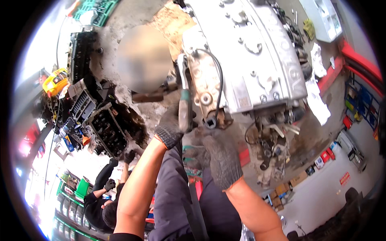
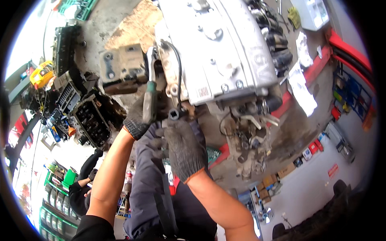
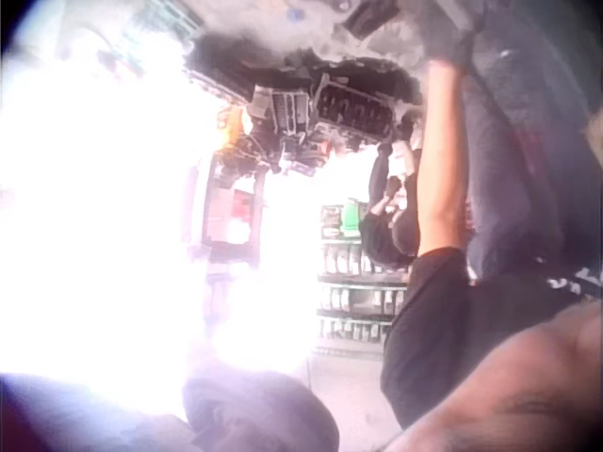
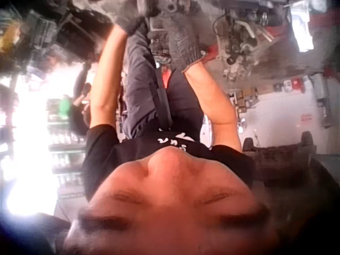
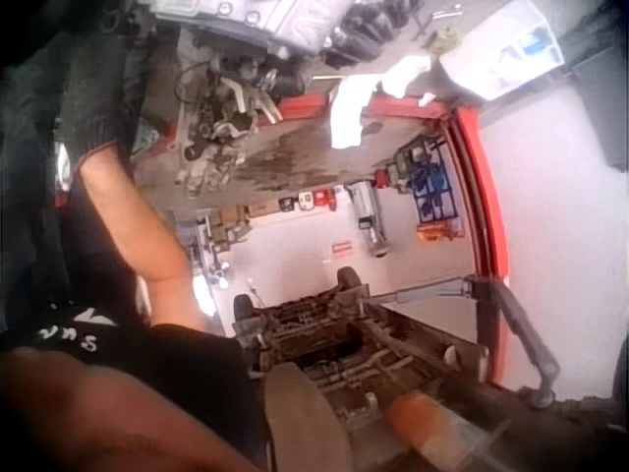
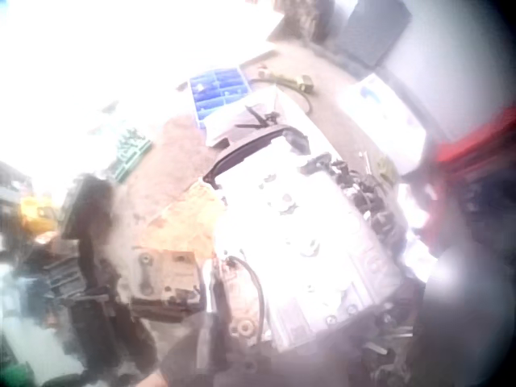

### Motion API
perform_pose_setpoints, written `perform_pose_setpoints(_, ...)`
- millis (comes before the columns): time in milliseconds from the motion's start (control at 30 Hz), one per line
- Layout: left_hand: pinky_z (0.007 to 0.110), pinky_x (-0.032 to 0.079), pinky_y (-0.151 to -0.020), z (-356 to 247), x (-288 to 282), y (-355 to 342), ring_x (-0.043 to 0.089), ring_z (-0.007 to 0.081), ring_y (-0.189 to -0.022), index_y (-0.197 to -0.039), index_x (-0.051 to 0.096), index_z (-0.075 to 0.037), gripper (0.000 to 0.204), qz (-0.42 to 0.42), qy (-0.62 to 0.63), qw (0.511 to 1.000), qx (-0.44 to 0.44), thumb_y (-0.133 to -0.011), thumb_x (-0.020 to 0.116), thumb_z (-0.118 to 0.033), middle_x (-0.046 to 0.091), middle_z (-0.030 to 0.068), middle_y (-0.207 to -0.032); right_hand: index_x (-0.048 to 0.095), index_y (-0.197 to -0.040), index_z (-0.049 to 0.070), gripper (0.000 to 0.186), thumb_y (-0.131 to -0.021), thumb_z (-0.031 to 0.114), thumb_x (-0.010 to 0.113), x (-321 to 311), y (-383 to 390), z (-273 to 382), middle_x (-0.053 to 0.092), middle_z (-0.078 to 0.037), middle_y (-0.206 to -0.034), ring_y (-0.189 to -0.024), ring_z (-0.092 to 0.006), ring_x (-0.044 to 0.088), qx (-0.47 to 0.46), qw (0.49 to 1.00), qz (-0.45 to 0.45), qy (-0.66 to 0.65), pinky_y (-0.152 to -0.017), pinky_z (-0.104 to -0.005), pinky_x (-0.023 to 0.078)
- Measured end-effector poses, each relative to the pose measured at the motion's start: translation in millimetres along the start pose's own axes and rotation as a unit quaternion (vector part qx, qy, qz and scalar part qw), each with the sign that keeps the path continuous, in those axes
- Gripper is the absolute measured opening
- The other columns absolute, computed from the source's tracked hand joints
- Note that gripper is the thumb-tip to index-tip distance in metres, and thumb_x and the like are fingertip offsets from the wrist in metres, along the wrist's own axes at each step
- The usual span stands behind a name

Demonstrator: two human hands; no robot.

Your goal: The person cleans a small mechanical part with a spray can and rag while sitting on the floor, then stands to work on a car engine block using a wrench and socket. They remove bolts from the engine and place them on a nearby surface.

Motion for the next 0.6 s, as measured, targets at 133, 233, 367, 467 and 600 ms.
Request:
perform_pose_setpoints(133,0.039,0.061,-0.078,-2,-24,-16,0.072,0.0271,-0.091,-0.142,0.039,0.006,0.057,0.03,0.156,0.985,0.068,-0.092,0.059,-0.011,0.067,0.0202,-0.11,0.05,-0.131,0.002,0.042,-0.1,0.028,0.062,28,11,4,0.065,-0.007,-0.111,-0.091,-0.0138,0.066,0.039,0.998,0.058,-0.001,-0.074,-0.0273,0.056)
perform_pose_setpoints(233,0.035,0.058,-0.073,35,-30,-8,0.07,0.0234,-0.084,-0.132,0.051,0.005,0.042,-0.054,-0.042,0.995,0.075,-0.093,0.057,-0.01,0.069,0.0151,-0.101,0.051,-0.13,0.002,0.039,-0.099,0.022,0.063,29,15,-28,0.064,-0.007,-0.11,-0.09,-0.0138,0.065,-0.188,0.96,0.093,0.185,-0.075,-0.0285,0.055)
perform_pose_setpoints(367,0.032,0.057,-0.067,39,-33,68,0.069,0.0201,-0.075,-0.129,0.054,0.006,0.044,-0.075,0.062,0.995,-0.023,-0.088,0.062,-0.006,0.067,0.0141,-0.094,0.049,-0.128,0.0,0.034,-0.1,0.016,0.058,5,33,-27,0.062,-0.011,-0.105,-0.086,-0.0173,0.065,0.02,0.987,0.128,0.097,-0.07,-0.0301,0.055)
perform_pose_setpoints(467,0.031,0.057,-0.066,59,-73,107,0.068,0.02,-0.072,-0.128,0.054,0.007,0.043,-0.153,0.053,0.985,-0.063,-0.087,0.062,-0.006,0.067,0.0138,-0.094,0.048,-0.124,0.0,0.029,-0.1,0.015,0.058,-6,41,-12,0.062,-0.011,-0.101,-0.081,-0.016,0.063,0.046,0.984,0.115,0.125,-0.068,-0.0292,0.053)
perform_pose_setpoints(600,0.035,0.06,-0.069,31,-120,140,0.07,0.0223,-0.077,-0.124,0.056,0.001,0.038,-0.217,0.045,0.975,0.031,-0.089,0.062,-0.012,0.067,0.0129,-0.097,0.051,-0.114,0.002,0.014,-0.102,0.007,0.053,-4,48,-4,0.061,-0.01,-0.097,-0.079,-0.0153,0.062,-0.013,0.982,0.142,0.124,-0.067,-0.029,0.052)
Point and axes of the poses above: each hand's wrist, its own y-axis away from the middle knuckle, its own x-axis out of the palm, z = x × y, the point moved 1 cm from there along -y, towards the middle knuckle
